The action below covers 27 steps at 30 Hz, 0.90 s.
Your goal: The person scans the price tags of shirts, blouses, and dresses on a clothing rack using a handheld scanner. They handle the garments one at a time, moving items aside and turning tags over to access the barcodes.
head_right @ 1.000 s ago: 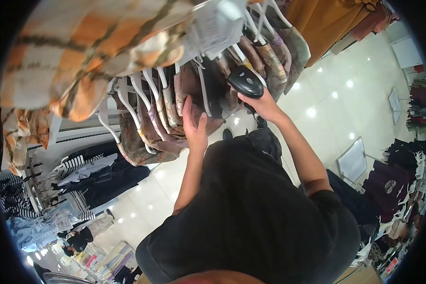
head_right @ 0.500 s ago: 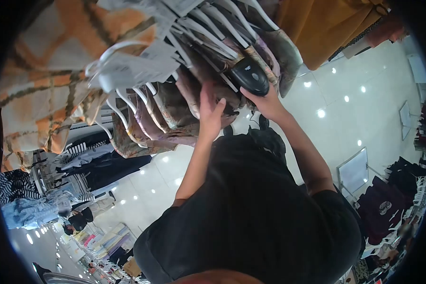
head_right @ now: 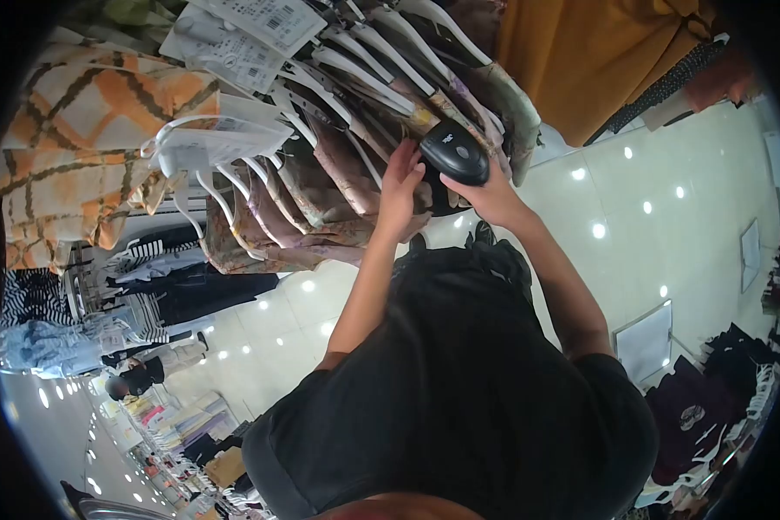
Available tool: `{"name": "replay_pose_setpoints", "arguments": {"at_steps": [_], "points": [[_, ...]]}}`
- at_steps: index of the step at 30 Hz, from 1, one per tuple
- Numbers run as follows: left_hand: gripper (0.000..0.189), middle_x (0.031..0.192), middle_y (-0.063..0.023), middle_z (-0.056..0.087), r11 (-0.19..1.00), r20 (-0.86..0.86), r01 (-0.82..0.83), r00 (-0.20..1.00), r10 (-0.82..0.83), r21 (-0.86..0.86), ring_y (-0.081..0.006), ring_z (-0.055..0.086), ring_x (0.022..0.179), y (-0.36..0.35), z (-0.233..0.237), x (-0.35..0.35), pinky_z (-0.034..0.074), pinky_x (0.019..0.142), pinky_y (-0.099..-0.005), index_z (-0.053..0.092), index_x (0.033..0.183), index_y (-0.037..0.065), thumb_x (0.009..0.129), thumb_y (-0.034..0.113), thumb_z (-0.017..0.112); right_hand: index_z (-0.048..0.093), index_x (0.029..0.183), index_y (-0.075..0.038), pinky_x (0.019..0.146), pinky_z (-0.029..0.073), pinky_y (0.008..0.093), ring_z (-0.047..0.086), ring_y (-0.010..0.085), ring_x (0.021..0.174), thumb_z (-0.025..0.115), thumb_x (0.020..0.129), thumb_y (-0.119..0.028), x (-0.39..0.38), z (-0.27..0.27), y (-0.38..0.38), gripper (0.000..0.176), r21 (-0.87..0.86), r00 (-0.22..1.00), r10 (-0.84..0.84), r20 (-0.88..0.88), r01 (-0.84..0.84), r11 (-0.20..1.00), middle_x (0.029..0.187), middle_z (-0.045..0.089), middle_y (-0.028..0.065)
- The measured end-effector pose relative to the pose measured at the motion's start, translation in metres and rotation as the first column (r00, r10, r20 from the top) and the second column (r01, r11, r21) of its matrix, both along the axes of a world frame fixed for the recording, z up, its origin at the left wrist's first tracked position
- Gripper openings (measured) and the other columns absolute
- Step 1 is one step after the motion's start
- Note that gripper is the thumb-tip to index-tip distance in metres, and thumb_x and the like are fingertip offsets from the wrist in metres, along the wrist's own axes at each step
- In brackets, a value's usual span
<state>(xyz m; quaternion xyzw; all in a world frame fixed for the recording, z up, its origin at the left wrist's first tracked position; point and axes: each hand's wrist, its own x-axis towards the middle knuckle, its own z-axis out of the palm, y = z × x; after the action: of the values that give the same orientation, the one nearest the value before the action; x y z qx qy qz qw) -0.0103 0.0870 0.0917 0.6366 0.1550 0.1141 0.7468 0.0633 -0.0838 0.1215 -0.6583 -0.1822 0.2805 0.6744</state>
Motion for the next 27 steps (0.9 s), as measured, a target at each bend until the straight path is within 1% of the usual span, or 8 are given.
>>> {"name": "replay_pose_setpoints", "arguments": {"at_steps": [3,5,13,15,18,21,22,27], "points": [[0.063,0.149,-0.0222,0.034,0.972,0.023,-0.192,0.981,0.191,0.138,-0.0294,0.039,0.135,0.0,-0.002,0.003,0.033,0.109,-0.035,0.025,0.147,-0.006,0.092,0.003,0.054,0.052,0.13,0.0,0.098,0.043,0.0298,0.056,0.0129,0.112,0.066,0.09,-0.007,0.003,0.015,-0.008,0.043,-0.034,0.998,0.058,0.016,-0.058,0.998,0.118,0.064,0.0044],[0.051,0.13,-0.0191,0.055,0.969,0.093,-0.238,0.968,0.231,0.068,-0.0247,0.055,0.118,0.008,0.0,-0.004,0.045,0.097,-0.0322,0.036,0.14,-0.007,0.094,0.005,0.054,0.055,0.127,-0.001,0.097,0.045,0.0279,0.061,0.0124,0.107,0.067,0.089,-0.008,0.005,0.016,-0.013,0.04,0.226,0.997,0.078,0.003,-0.076,0.971,0.117,0.066,0.0068],[0.032,0.11,-0.0133,0.067,0.989,0.139,0.051,0.99,-0.032,-0.14,-0.0172,0.065,0.098,-0.021,0.047,-0.011,0.051,0.087,-0.0284,0.05,0.128,-0.006,0.097,0.005,0.048,0.058,0.124,0.0,0.093,0.047,0.0288,0.061,0.0119,0.105,0.07,0.088,-0.009,0.003,-0.007,-0.021,0.039,0.225,0.993,0.084,-0.077,-0.065,0.972,0.114,0.067,0.0068],[0.043,0.129,-0.0175,0.058,0.972,0.118,0.094,0.991,-0.069,-0.215,-0.0224,0.058,0.118,-0.022,0.043,-0.013,0.045,0.1,-0.0324,0.043,0.137,-0.006,0.097,0.006,0.05,0.059,0.123,-0.001,0.094,0.045,0.0288,0.059,0.0113,0.105,0.073,0.086,-0.011,0.0,-0.01,-0.015,0.042,0.231,0.997,0.051,-0.053,-0.038,0.972,0.114,0.066,0.005],[0.072,0.158,-0.0214,0.017,1.0,0.043,-0.006,0.999,0.005,0.021,-0.0284,0.015,0.148,-0.028,0.045,-0.022,0.014,0.119,-0.0407,0.015,0.152,-0.002,0.093,0.008,0.055,0.051,0.134,0.002,0.102,0.043,0.032,0.056,0.0174,0.12,0.06,0.093,-0.004,0.005,-0.012,-0.009,0.042,0.191,0.996,0.087,0.03,-0.092,0.977,0.131,0.06,0.0117],[0.073,0.157,-0.0226,0.019,0.979,0.159,-0.18,0.974,0.163,0.099,-0.0292,0.016,0.148,-0.02,0.029,-0.03,0.014,0.119,-0.0407,0.014,0.152,-0.002,0.092,0.007,0.055,0.051,0.135,0.002,0.101,0.043,0.0309,0.056,0.017,0.121,0.059,0.094,-0.004,0.005,-0.011,-0.002,0.042,0.226,0.986,0.156,0.057,-0.165,0.96,0.131,0.06,0.0117],[0.072,0.157,-0.0229,0.019,0.963,0.163,-0.222,0.967,0.197,0.15,-0.0299,0.017,0.148,-0.017,0.026,-0.031,0.012,0.119,-0.0406,0.014,0.152,-0.002,0.092,0.006,0.054,0.063,0.118,-0.001,0.093,0.045,0.0275,0.058,0.0102,0.102,0.073,0.086,-0.013,0.001,-0.014,0.006,0.036,0.269,0.995,0.088,-0.037,-0.075,0.96,0.109,0.068,0.0039],[0.072,0.156,-0.0234,0.022,0.903,0.161,-0.28,0.957,0.239,0.325,-0.0318,0.023,0.145,-0.001,0.021,-0.03,0.018,0.117,-0.041,0.015,0.151,-0.002,0.091,0.004,0.054,0.061,0.12,-0.001,0.093,0.044,0.0273,0.057,0.0101,0.103,0.073,0.086,-0.012,-0.009,0.011,0.015,0.038,0.168,0.975,0.217,-0.052,-0.205,0.964,0.113,0.066,0.0046]]}}
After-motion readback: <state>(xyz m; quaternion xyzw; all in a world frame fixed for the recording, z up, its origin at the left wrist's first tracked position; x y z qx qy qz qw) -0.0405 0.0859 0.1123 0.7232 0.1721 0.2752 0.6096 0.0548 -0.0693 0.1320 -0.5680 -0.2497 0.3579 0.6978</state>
